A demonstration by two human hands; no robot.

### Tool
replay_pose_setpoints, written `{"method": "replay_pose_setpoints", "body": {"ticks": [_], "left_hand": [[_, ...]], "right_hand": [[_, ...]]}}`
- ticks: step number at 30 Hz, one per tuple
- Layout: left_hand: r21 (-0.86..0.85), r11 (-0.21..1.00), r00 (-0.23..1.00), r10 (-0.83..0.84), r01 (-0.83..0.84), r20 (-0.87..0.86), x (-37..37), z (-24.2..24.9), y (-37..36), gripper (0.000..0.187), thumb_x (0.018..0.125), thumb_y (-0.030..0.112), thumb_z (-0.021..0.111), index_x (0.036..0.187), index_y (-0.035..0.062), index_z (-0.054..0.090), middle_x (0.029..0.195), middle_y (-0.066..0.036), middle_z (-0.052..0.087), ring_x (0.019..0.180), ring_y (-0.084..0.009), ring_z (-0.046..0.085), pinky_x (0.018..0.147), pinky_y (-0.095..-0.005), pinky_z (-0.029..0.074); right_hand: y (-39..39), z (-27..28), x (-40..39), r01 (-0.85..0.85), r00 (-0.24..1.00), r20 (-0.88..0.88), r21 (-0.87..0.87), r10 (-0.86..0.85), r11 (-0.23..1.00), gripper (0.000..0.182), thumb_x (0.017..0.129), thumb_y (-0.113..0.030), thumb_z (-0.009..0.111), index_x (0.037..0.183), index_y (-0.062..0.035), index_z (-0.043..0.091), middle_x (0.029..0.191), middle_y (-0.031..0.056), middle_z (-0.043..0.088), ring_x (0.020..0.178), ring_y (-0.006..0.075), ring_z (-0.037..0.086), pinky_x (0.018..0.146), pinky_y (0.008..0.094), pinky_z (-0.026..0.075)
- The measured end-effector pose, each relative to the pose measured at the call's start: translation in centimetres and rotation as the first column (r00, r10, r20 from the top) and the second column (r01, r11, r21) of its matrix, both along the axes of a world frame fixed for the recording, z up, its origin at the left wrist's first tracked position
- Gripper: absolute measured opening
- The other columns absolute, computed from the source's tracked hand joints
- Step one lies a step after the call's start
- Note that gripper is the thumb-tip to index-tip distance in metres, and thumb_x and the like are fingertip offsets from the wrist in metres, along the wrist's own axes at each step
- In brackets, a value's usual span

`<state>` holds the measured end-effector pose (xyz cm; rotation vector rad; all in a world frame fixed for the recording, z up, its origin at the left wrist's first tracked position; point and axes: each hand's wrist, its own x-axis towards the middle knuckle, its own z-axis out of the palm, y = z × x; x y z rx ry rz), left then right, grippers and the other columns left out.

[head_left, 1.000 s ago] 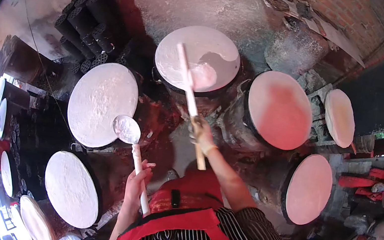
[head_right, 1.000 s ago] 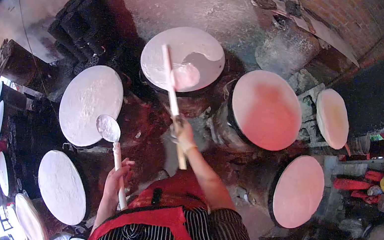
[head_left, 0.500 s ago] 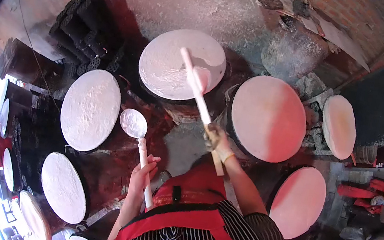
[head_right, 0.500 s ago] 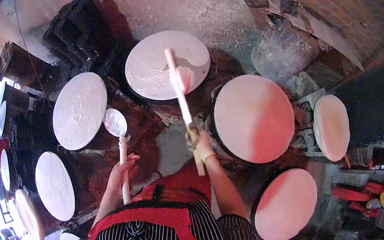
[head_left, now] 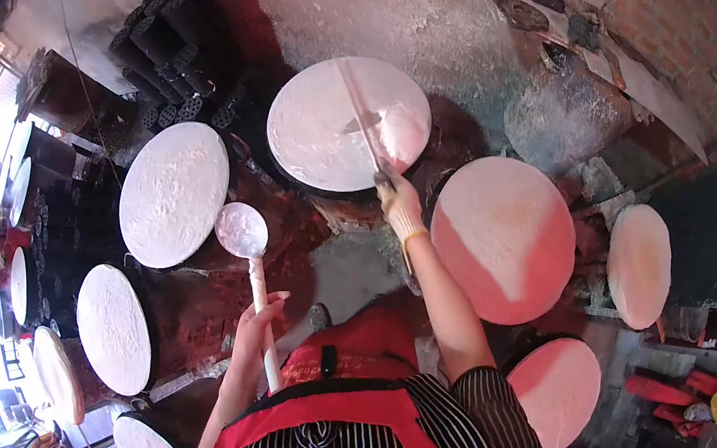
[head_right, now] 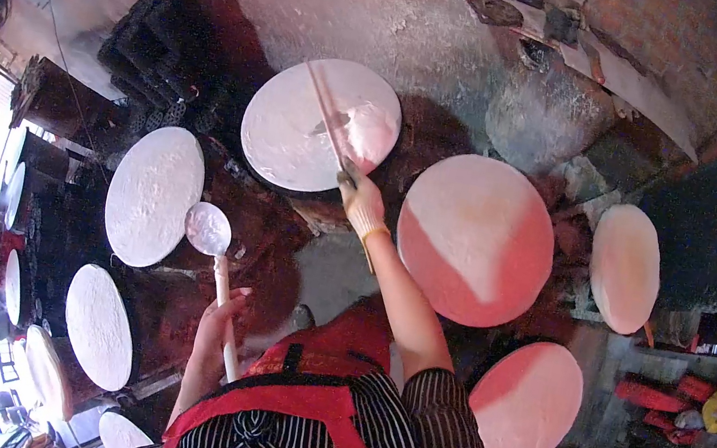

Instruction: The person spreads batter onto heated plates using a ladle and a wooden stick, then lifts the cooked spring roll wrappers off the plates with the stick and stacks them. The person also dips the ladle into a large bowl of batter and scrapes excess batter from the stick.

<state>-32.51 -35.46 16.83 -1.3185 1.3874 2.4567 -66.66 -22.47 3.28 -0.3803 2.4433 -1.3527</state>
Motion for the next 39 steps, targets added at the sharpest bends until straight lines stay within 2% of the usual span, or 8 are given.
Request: {"method": "replay_pose_setpoints", "body": {"ticks": [5,22,24,26,27,33,35,39], "left_hand": [[0.019,1.0,0.998,0.02,-0.019,-0.058,-0.7,1.1,-1.2,0.02,0.095,0.016,0.06,0.11,0.0036,0.059,0.07,0.002,0.049,0.052,-0.0055,0.044,0.04,-0.0198,0.031],[0.097,0.989,0.989,-0.105,0.115,-0.108,-2.9,1.0,-3.0,0.009,0.097,0.014,0.055,0.104,0.008,0.053,0.079,0.002,0.051,0.06,-0.005,0.046,0.042,-0.0171,0.034],[0.092,0.988,0.987,-0.115,0.126,-0.111,-3.6,0.6,-3.3,0.009,0.098,0.015,0.055,0.104,0.0082,0.054,0.079,0.002,0.052,0.059,-0.0049,0.046,0.042,-0.0173,0.033],[0.086,0.986,0.985,-0.136,0.146,-0.111,-4.9,-0.4,-4.1,0.009,0.098,0.016,0.055,0.103,0.0085,0.054,0.08,0.002,0.053,0.058,-0.0048,0.046,0.041,-0.0176,0.032],[0.065,0.987,0.986,-0.142,0.148,-0.093,-5.9,-1.3,-4.8,0.011,0.097,0.017,0.056,0.103,0.0088,0.052,0.079,0.001,0.052,0.058,-0.0058,0.047,0.042,-0.0184,0.033],[-0.233,0.95,0.957,-0.247,0.209,-0.151,-16.5,-5.4,-9.6,0.019,0.097,0.022,0.052,0.085,0.0095,0.045,0.066,0.001,0.044,0.049,-0.0104,0.043,0.041,-0.0257,0.035],[-0.21,0.95,0.951,-0.267,0.233,-0.154,-20.8,-7.1,-10.2,0.016,0.095,0.017,0.052,0.085,0.0079,0.044,0.068,-0.001,0.045,0.05,-0.0115,0.044,0.042,-0.0268,0.038],[-0.148,0.967,0.97,-0.223,0.208,-0.097,-25.2,-9.1,-6.6,0.012,0.091,0.01,0.051,0.085,0.0032,0.042,0.071,-0.005,0.046,0.048,-0.0155,0.046,0.041,-0.0298,0.042]], "right_hand": [[0.3,-1.7,5.1,0.322,0.896,-0.085,-0.553,-0.437,0.769,0.039,0.097,-0.01,0.053,0.134,0.0018,0.053,0.124,0.0106,0.063,0.11,0.0135,0.056,0.1,0.0261,0.041],[1.8,0.7,1.2,0.312,0.948,0.042,-0.313,-0.315,0.897,0.035,0.094,-0.013,0.058,0.124,0.0042,0.06,0.117,0.0145,0.068,0.105,0.0203,0.062,0.094,0.0289,0.045],[2.4,-8.3,-2.9,0.293,0.953,0.194,-0.792,-0.234,0.536,0.035,0.091,-0.004,0.057,0.125,0.0046,0.059,0.119,0.0108,0.067,0.108,0.0174,0.06,0.095,0.0278,0.044],[3.8,-3.4,2.8,0.083,0.997,0.039,-0.468,-0.073,0.88,0.037,0.09,0.002,0.057,0.127,0.0046,0.057,0.124,0.0092,0.065,0.114,0.0154,0.057,0.099,0.028,0.042],[3.8,-6.2,3.5,0.31,0.907,0.419,-0.724,0.035,0.616,0.044,0.095,0.004,0.045,0.138,-0.002,0.051,0.11,-0.0006,0.064,0.085,0.005,0.057,0.074,0.0149,0.046],[9.1,-3.8,13.6,-0.064,0.983,-0.181,-0.336,0.003,0.94,0.046,0.095,-0.007,0.058,0.14,-0.0114,0.053,0.09,-0.0096,0.05,0.068,-0.0006,0.04,0.054,0.0127,0.03],[8.4,-6.7,14.6,0.549,0.818,0.575,-0.782,0.004,0.294,0.037,0.094,-0.003,0.058,0.13,-0.0077,0.06,0.118,0.006,0.065,0.103,0.0099,0.058,0.091,0.0208,0.045],[2.6,-4.1,16.5,0.461,0.801,0.598,-0.59,-0.026,0.663,0.03,0.096,-0.02,0.06,0.127,-0.019,0.062,0.069,-0.0049,0.053,0.046,0.0068,0.043,0.04,0.023,0.032]]}}
